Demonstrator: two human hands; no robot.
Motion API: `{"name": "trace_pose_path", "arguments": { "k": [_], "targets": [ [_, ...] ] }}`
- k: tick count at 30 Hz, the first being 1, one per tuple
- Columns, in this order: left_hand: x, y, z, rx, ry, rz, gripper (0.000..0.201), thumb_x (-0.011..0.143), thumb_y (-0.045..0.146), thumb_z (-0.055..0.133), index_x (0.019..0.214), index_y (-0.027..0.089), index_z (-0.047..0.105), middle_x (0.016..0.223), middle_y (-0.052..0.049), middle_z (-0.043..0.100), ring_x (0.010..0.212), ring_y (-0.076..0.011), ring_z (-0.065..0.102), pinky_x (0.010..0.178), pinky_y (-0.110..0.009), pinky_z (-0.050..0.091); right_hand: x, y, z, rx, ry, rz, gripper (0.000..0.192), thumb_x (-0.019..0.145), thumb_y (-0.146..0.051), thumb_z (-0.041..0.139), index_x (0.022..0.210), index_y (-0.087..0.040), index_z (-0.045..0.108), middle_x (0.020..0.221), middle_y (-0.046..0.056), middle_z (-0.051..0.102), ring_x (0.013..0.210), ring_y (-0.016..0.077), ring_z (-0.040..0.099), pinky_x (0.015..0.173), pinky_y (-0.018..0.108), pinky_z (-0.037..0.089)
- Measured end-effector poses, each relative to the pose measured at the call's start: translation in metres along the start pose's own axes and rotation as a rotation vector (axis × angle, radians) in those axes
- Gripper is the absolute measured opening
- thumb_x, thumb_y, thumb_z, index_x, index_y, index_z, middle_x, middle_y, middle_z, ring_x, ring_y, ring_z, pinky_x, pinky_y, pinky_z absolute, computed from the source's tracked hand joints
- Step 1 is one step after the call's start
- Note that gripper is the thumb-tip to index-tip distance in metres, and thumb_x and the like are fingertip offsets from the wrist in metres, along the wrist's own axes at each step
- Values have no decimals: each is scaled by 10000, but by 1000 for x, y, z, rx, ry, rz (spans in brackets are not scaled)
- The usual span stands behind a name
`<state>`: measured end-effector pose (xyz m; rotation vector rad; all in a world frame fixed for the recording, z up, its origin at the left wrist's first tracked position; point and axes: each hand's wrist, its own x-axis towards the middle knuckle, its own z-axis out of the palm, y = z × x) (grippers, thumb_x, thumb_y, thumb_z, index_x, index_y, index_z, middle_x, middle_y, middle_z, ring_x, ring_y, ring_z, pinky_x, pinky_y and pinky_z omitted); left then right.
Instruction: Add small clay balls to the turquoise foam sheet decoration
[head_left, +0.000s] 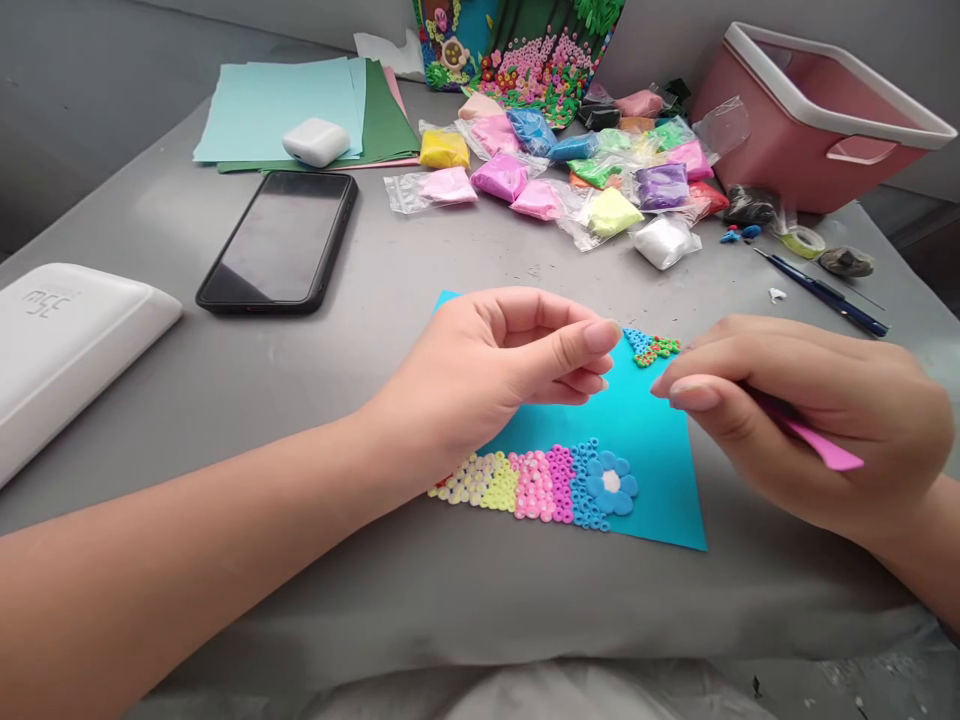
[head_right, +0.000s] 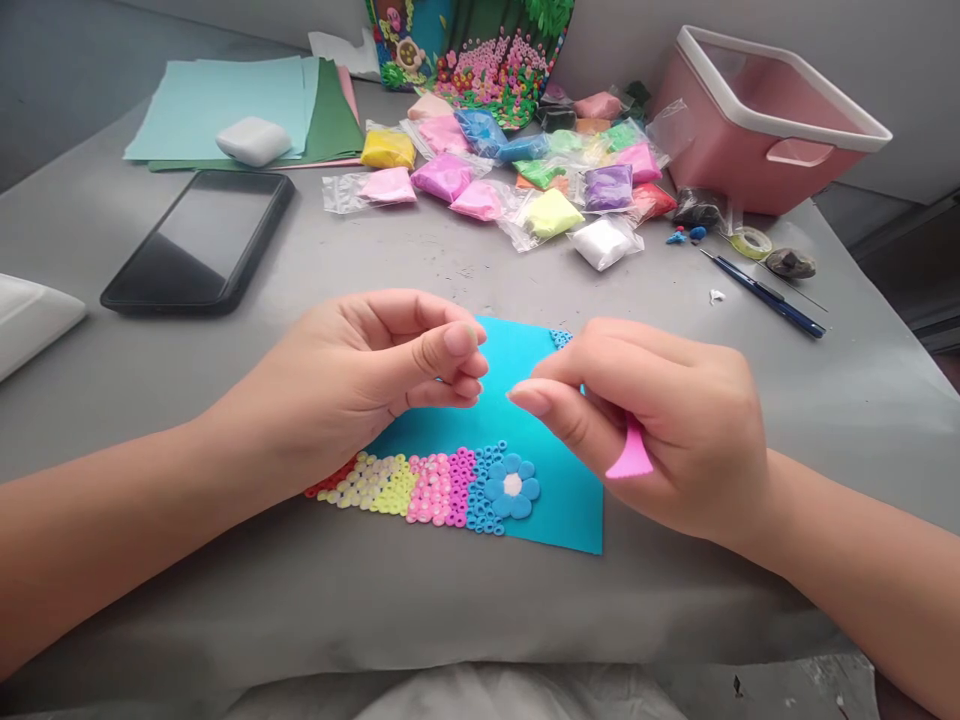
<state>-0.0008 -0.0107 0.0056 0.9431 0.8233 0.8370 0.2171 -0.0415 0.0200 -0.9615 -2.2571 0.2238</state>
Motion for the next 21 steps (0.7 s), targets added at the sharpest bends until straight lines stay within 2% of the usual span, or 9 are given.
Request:
{"name": "trace_pose_path", "arguments": {
  "k": [2,5,8,12,16,19,21],
  "targets": [
    [0,0,0,4,11,13,126,801,184,883,738,177,774,690,51,728,639,-63,684,646,-138,609,0,0,0,3,-13,3,167,980,-220,665,814,-212,646,621,-5,607,530,106,539,495,272,423],
    [0,-2,1,14,28,21,66,835,198,863,842,182,799,782,33,776,727,-74,729,700,-135,615,0,1,2,12,14,5,83,972,-178,657,913,-212,705,742,27,693,622,131,634,559,281,480],
    [1,-4,1,1,54,11,34,925,209,779,925,182,800,819,16,795,790,-80,754,733,-136,620,0,2,3,45,-27,29,133,991,-168,632,909,-212,727,773,30,735,656,133,668,592,273,500],
    [3,-3,1,-19,59,24,226,1006,317,677,842,170,729,683,28,739,627,-80,709,639,-168,623,-1,5,2,81,-126,89,126,948,-252,724,830,-208,730,675,19,694,564,123,579,515,282,430],
    [3,2,3,-41,115,4,500,1059,482,518,657,185,505,523,41,618,441,-86,570,567,-245,619,-1,6,2,110,-155,148,145,964,-295,708,850,-215,746,681,13,691,575,128,582,536,289,431],
    [3,4,6,-29,145,11,543,1073,534,449,649,196,439,532,29,602,463,-107,572,544,-249,579,0,5,2,97,-149,182,186,933,-343,752,810,-207,728,666,1,670,535,111,524,512,283,407],
    [2,3,7,-4,144,32,516,1062,543,476,678,198,460,586,19,630,521,-121,604,555,-244,556,0,5,2,93,-164,162,133,951,-298,727,857,-204,740,703,4,697,560,108,551,537,269,431]
  ]
}}
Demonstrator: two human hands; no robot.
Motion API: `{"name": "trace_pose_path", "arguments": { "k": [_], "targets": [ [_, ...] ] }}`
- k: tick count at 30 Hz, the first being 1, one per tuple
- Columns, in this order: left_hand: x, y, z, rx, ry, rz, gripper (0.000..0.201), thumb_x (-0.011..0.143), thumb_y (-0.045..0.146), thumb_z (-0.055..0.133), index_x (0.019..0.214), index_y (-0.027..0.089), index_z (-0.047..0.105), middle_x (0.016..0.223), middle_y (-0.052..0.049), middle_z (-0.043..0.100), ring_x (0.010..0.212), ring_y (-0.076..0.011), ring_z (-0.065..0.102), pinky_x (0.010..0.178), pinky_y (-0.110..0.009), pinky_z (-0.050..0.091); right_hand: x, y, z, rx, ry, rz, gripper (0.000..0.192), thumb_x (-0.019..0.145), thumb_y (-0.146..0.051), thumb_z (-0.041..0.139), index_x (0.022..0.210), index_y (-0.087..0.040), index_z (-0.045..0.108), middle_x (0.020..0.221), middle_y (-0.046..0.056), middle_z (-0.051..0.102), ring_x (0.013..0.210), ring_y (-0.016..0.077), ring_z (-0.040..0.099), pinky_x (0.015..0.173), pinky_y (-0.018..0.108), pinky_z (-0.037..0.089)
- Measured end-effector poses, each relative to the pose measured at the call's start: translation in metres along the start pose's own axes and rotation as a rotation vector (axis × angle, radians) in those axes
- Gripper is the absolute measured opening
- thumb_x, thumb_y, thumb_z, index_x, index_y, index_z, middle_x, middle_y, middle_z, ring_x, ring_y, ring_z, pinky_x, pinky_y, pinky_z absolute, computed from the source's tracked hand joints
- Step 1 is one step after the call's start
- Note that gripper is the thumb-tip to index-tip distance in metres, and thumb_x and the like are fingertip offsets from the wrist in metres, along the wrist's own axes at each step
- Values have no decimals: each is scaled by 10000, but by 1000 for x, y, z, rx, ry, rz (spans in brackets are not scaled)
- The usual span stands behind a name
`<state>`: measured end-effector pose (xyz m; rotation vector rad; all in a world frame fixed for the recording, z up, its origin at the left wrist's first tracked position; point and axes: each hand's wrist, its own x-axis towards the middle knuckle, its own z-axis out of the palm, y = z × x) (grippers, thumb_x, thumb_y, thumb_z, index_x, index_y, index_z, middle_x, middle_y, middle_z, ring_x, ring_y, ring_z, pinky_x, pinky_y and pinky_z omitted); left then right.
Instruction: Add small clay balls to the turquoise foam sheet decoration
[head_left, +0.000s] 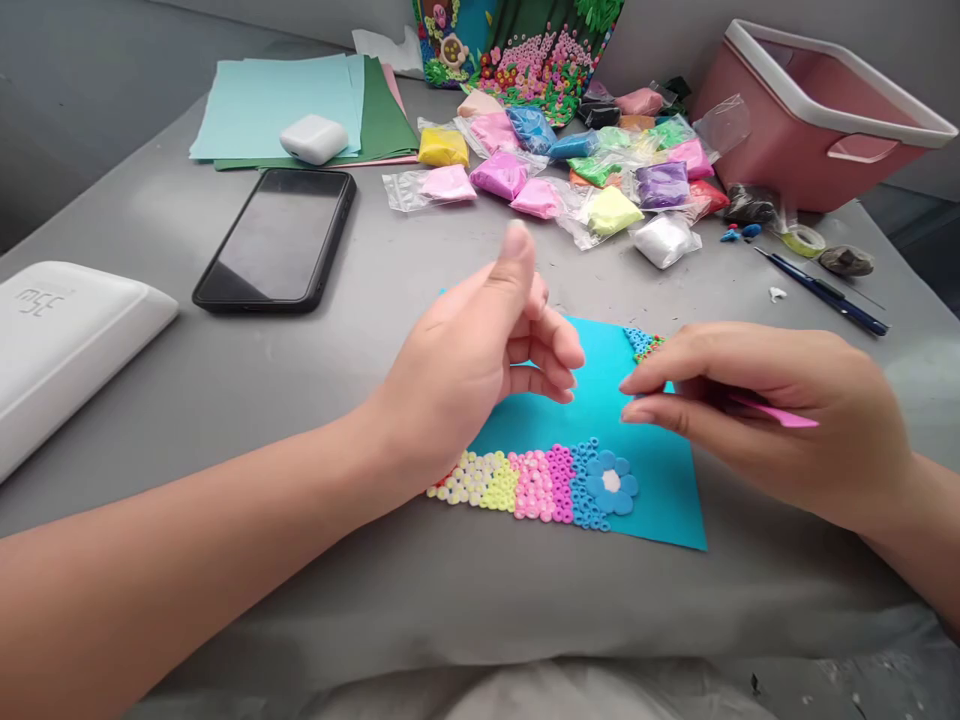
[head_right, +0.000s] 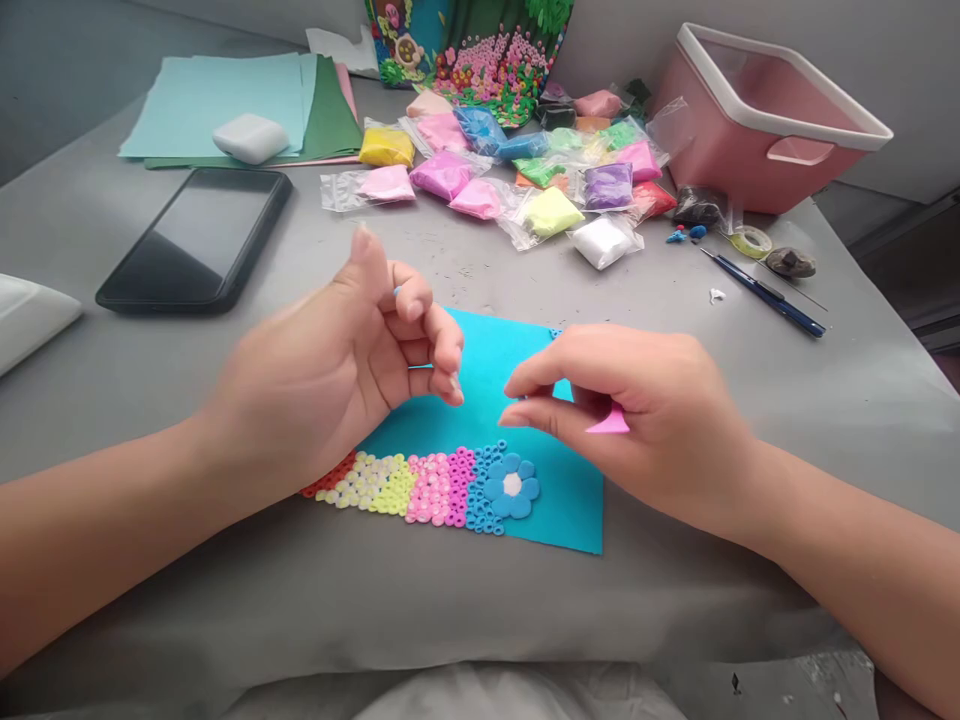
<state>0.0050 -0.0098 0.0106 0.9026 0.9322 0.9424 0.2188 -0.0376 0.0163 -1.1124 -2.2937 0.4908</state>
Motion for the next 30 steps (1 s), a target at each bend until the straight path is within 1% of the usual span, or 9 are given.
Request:
{"name": "trace_pose_path", "arguments": {
  "k": [2,5,7,9,13,16,23,27,30],
  "targets": [
    [-1,-1,0,34,-13,21,464,1038,527,543,714,199,494,644,16,654,578,-126,625,581,-240,552,0,0,1,3,-55,-24,159,987,-274,673,858,-209,741,708,-1,715,586,107,587,557,256,446],
    [-2,-4,-2,77,-36,34,378,1031,455,591,763,194,540,701,18,671,642,-121,642,616,-225,555,0,2,2,35,-102,-3,226,970,-332,705,774,-219,700,663,-26,683,543,94,545,526,248,422],
    [-2,-5,-4,86,-41,39,346,1041,423,580,785,192,553,715,23,672,662,-115,642,627,-217,554,1,3,1,51,-118,21,161,956,-325,720,826,-230,716,700,-28,686,547,93,541,521,244,421],
    [-1,-5,-4,89,-39,36,327,1045,399,578,792,194,553,717,30,674,672,-110,641,633,-212,550,2,5,0,63,-171,14,105,974,-288,681,926,-227,753,787,-3,726,623,109,610,564,239,467],
    [0,-5,-4,92,-38,17,296,1037,344,597,785,196,550,714,40,680,670,-103,637,647,-216,540,2,10,-3,130,-282,-19,154,984,-247,659,1016,-229,808,955,34,780,821,136,713,698,230,550],
    [0,-4,-4,89,-30,1,302,1034,344,592,773,199,545,714,38,678,668,-108,635,655,-228,534,1,14,-3,199,-345,-11,194,976,-200,656,1036,-271,827,992,15,786,832,123,726,721,219,563],
    [0,-5,-5,98,-36,-12,305,1019,374,600,772,204,543,734,24,680,688,-126,642,685,-252,528,-1,15,0,219,-343,30,214,946,-160,652,1045,-265,810,958,7,809,828,152,758,747,259,601],
    [1,-5,-6,93,-40,-12,310,1018,378,600,769,205,541,737,23,683,691,-126,641,691,-254,528,-1,15,0,223,-341,66,168,904,-125,672,955,-246,776,904,-17,801,795,142,748,726,242,592],
    [1,-6,-6,88,-38,-11,313,1018,377,603,764,204,541,733,25,682,691,-124,642,687,-250,528,-1,14,1,214,-328,22,171,909,-105,661,914,-239,767,901,-17,782,816,127,723,750,227,574]
  ]
}}
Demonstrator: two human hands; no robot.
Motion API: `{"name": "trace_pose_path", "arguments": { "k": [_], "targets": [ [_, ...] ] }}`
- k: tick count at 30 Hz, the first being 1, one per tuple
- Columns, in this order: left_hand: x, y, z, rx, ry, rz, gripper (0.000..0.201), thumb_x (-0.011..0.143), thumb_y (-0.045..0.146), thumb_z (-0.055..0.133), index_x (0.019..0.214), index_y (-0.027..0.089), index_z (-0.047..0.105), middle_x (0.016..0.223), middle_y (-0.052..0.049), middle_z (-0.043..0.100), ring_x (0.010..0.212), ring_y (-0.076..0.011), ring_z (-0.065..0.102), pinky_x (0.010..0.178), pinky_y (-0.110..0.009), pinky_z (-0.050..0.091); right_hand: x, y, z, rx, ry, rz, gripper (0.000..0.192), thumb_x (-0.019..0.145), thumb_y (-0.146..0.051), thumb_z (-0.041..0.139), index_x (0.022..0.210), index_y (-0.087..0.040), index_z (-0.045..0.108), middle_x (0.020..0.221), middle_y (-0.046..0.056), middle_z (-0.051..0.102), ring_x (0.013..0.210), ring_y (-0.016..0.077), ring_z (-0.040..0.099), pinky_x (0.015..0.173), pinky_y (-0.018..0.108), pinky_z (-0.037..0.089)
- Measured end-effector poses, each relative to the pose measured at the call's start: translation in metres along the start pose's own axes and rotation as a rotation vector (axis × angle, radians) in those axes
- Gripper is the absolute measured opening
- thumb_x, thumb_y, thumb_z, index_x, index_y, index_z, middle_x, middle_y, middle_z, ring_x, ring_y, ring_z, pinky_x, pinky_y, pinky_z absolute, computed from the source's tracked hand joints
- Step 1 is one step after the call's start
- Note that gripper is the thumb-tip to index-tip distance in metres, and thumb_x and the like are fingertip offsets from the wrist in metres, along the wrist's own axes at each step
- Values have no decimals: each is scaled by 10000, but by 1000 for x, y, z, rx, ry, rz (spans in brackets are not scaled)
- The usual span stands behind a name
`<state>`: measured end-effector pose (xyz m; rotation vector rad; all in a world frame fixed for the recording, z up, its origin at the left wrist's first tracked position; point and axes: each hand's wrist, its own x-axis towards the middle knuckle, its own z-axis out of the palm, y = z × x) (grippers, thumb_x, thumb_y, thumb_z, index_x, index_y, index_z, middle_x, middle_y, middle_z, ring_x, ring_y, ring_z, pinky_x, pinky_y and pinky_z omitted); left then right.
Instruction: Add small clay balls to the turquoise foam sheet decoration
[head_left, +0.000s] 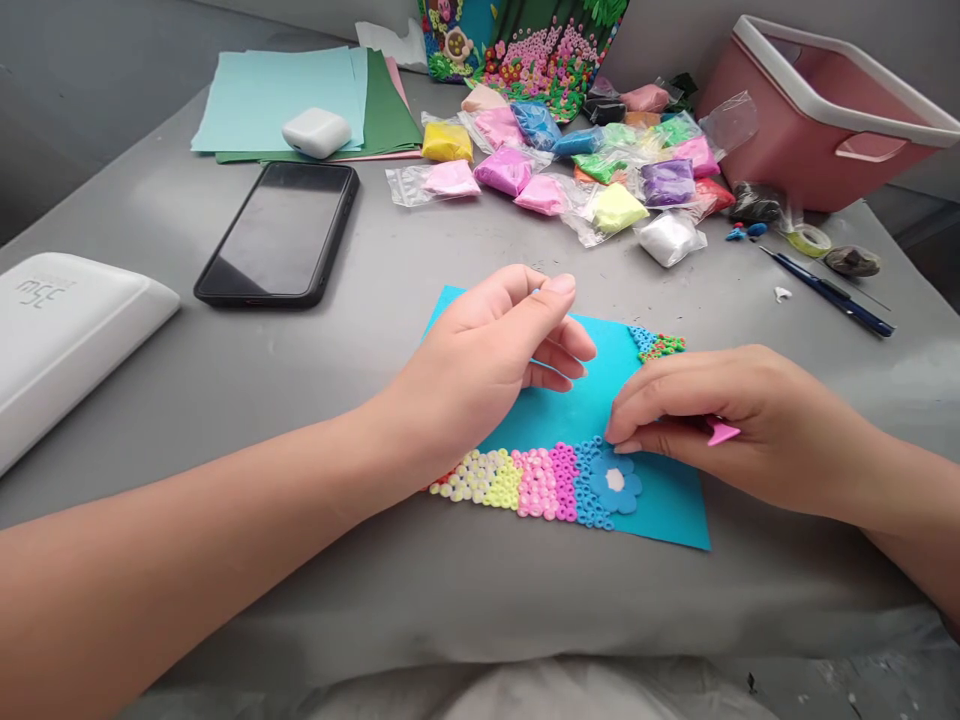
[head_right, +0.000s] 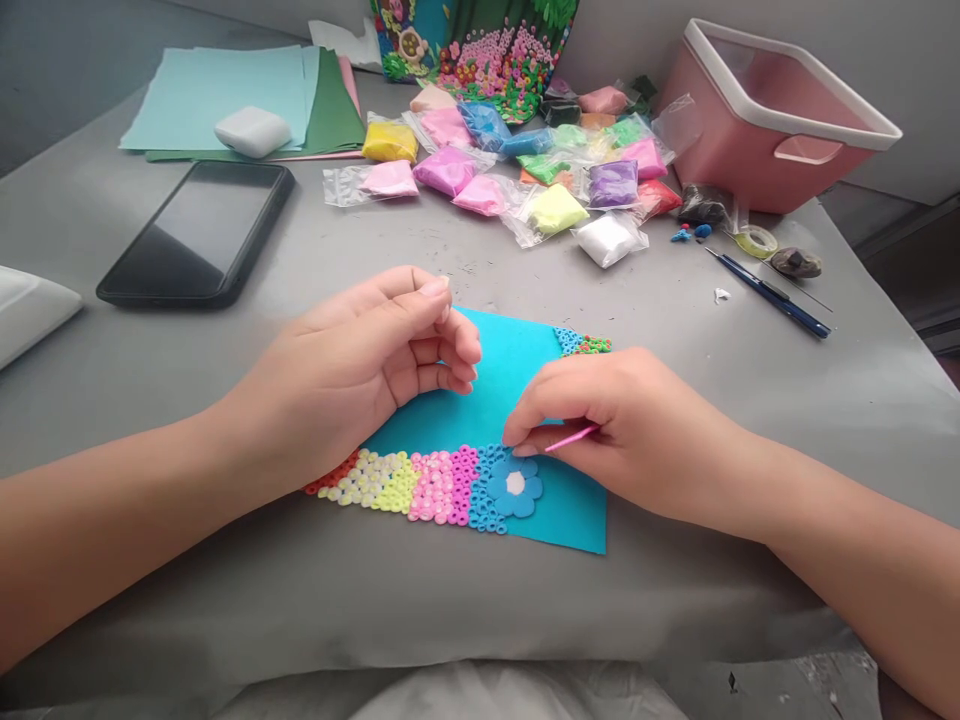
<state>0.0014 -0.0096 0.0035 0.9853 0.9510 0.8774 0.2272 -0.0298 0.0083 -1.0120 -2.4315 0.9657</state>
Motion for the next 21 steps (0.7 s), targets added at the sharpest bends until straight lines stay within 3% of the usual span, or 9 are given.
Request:
{"name": "trace_pose_path", "arguments": {
  "k": [6,13,18,21],
  "targets": [
    [1,0,1,-5,-1,-8,311,1026,364,597,767,201,545,724,31,680,676,-115,640,678,-240,534,0,-1,4,-50,30,-9,195,951,-137,652,963,-259,803,952,27,719,813,125,681,689,222,545],
    [1,1,2,1,3,-10,314,1018,378,607,764,202,545,733,27,679,678,-117,638,686,-246,533,-3,1,6,-56,-1,-25,195,988,-173,624,1002,-255,800,970,36,710,814,123,686,730,239,550],
    [1,2,2,2,12,-15,309,1025,355,587,760,203,540,726,24,674,671,-122,639,684,-253,527,-2,-5,3,-31,-9,8,154,992,-270,651,983,-260,805,963,34,706,742,118,660,631,237,518],
    [1,1,2,0,8,-14,309,1022,365,595,764,201,543,735,22,680,678,-122,642,685,-252,530,-2,-11,-2,79,80,47,335,1066,-377,527,897,-236,780,929,36,712,797,132,671,684,245,532]
  ]
}}
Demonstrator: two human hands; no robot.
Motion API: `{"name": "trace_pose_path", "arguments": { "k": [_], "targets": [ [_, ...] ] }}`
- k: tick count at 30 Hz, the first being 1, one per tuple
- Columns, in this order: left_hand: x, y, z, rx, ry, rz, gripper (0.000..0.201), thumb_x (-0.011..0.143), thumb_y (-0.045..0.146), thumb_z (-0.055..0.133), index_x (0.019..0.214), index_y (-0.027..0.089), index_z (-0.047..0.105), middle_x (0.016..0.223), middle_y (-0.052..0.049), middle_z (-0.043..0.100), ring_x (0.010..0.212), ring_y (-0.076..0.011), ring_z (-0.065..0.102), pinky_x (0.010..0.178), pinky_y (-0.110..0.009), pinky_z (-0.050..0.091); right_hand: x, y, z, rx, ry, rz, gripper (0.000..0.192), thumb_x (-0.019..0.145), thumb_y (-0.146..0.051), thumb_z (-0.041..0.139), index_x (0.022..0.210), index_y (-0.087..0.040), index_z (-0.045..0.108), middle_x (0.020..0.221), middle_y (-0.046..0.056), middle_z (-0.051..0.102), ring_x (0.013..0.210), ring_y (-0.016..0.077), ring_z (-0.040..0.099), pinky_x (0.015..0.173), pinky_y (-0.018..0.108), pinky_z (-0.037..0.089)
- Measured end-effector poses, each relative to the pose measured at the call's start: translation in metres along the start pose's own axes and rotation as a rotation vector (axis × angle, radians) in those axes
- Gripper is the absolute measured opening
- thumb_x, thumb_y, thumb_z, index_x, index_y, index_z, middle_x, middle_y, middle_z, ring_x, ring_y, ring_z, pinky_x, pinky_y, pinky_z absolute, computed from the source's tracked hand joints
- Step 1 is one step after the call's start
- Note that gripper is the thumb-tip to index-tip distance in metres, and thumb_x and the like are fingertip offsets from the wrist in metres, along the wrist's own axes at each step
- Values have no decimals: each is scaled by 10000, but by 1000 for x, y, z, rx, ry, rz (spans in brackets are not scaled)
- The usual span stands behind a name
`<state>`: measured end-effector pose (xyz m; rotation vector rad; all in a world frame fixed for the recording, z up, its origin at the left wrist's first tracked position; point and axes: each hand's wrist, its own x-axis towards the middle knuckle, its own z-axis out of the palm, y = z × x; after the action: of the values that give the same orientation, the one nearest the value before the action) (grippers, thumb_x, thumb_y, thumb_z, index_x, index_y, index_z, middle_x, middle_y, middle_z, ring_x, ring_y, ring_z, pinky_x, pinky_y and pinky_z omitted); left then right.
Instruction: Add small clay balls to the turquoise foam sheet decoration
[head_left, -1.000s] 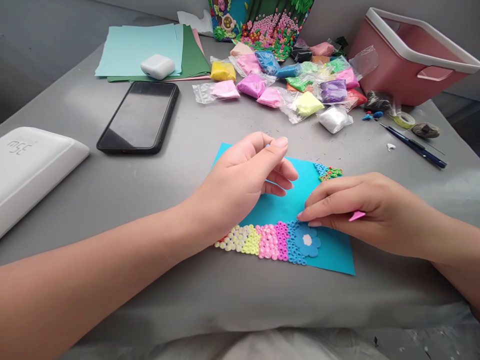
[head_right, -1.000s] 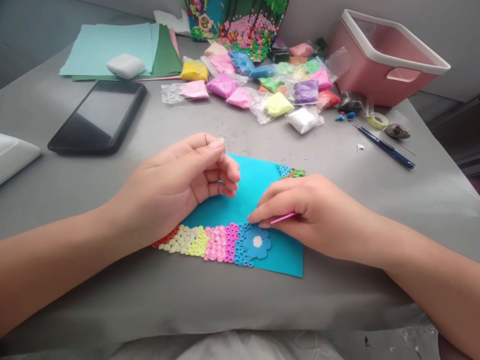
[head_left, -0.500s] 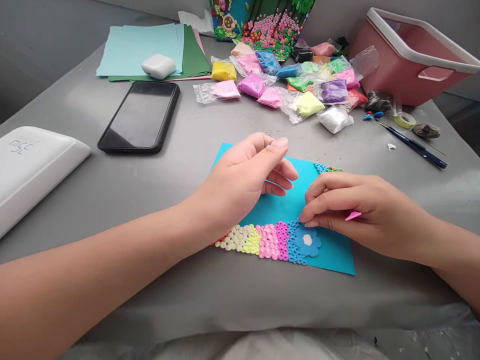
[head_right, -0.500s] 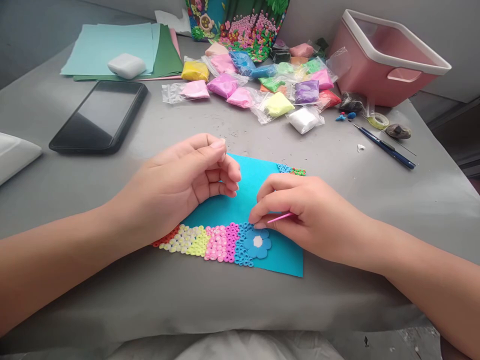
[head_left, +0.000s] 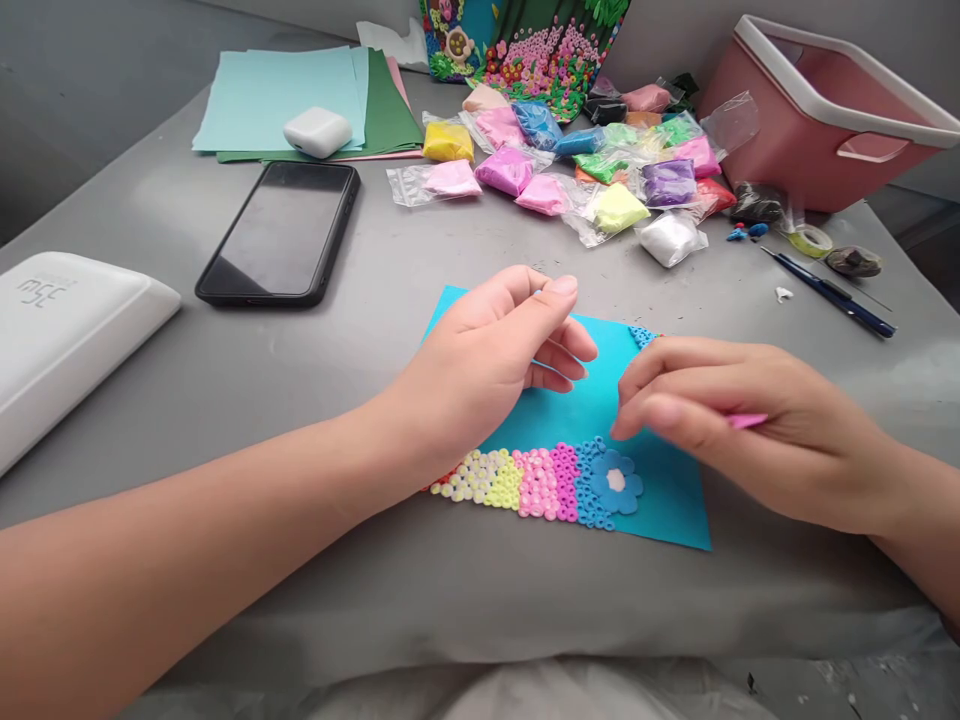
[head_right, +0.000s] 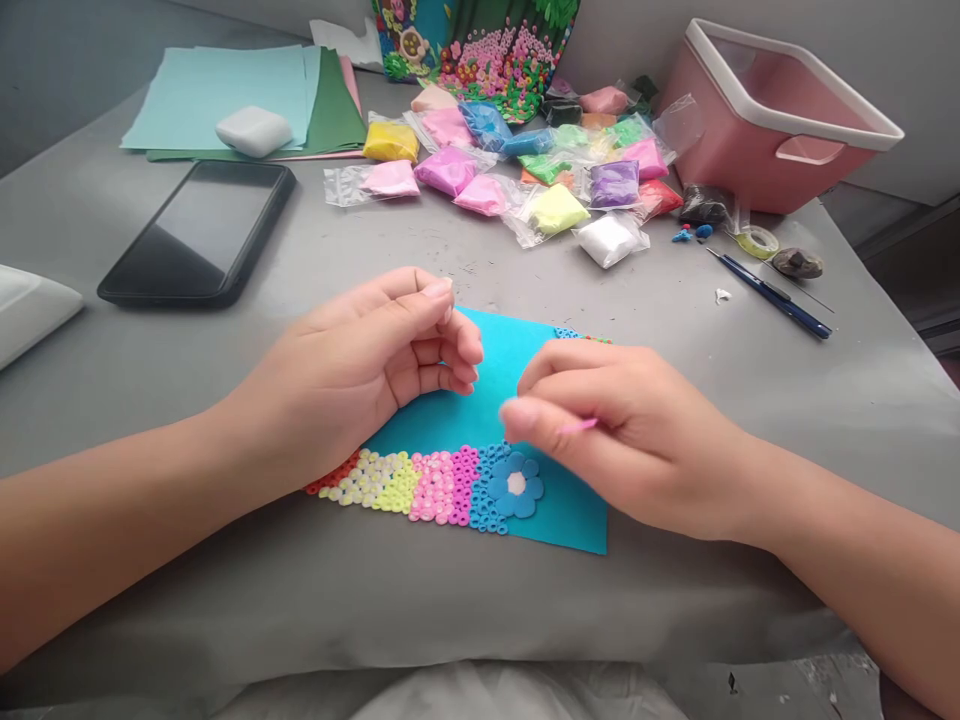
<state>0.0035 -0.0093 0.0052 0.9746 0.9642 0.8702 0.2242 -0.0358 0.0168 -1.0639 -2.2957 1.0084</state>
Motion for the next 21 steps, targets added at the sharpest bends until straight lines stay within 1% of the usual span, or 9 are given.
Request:
{"name": "trace_pose_path", "arguments": {
  "k": [2,3,4,6,8,12,17,21],
  "targets": [
    [0,0,0,-3,1,-6,308,1020,367,601,766,201,544,736,23,683,678,-120,643,683,-250,530,0,-3,-2,88,27,21,529,1106,-494,357,893,-234,765,971,50,725,878,153,687,741,260,550],
    [0,0,0,-6,2,-9,307,1018,364,605,766,201,544,734,24,683,676,-119,642,681,-248,530,0,-3,-2,115,43,29,617,1095,-574,286,885,-235,757,971,56,727,900,167,688,753,273,556],
    [0,0,0,-8,4,-11,305,1018,361,608,766,201,544,731,26,683,675,-116,641,681,-245,530,0,-4,-2,128,49,19,666,1070,-640,256,869,-234,743,923,56,725,866,173,681,738,282,556],
    [0,0,0,-10,5,-13,307,1020,359,607,766,200,544,727,27,683,674,-113,638,682,-243,531,-1,-4,0,147,98,11,649,1047,-673,286,814,-228,697,774,39,692,726,162,639,657,283,533],
    [0,0,0,-7,4,-13,311,1023,364,603,766,199,543,726,26,682,675,-115,637,685,-246,531,-1,-3,4,156,107,2,568,1064,-614,357,784,-224,662,704,24,667,641,148,605,591,280,495],
    [0,0,0,-2,2,-12,313,1018,381,612,772,200,543,731,21,683,680,-122,639,697,-256,530,-1,0,8,130,56,-15,492,1091,-516,399,790,-223,655,720,19,681,633,144,619,580,286,471],
    [0,0,0,-3,-1,-13,317,1021,380,614,771,198,546,723,24,683,675,-120,639,695,-252,532,-1,0,8,121,45,15,524,1090,-536,390,775,-210,654,701,12,672,620,136,612,577,276,465],
    [0,0,-1,-11,-10,-13,316,1024,382,616,777,197,548,722,29,685,674,-112,637,693,-243,535,-1,0,9,90,26,7,543,1098,-536,367,769,-199,636,702,8,667,617,119,599,573,255,439]
  ]
}}
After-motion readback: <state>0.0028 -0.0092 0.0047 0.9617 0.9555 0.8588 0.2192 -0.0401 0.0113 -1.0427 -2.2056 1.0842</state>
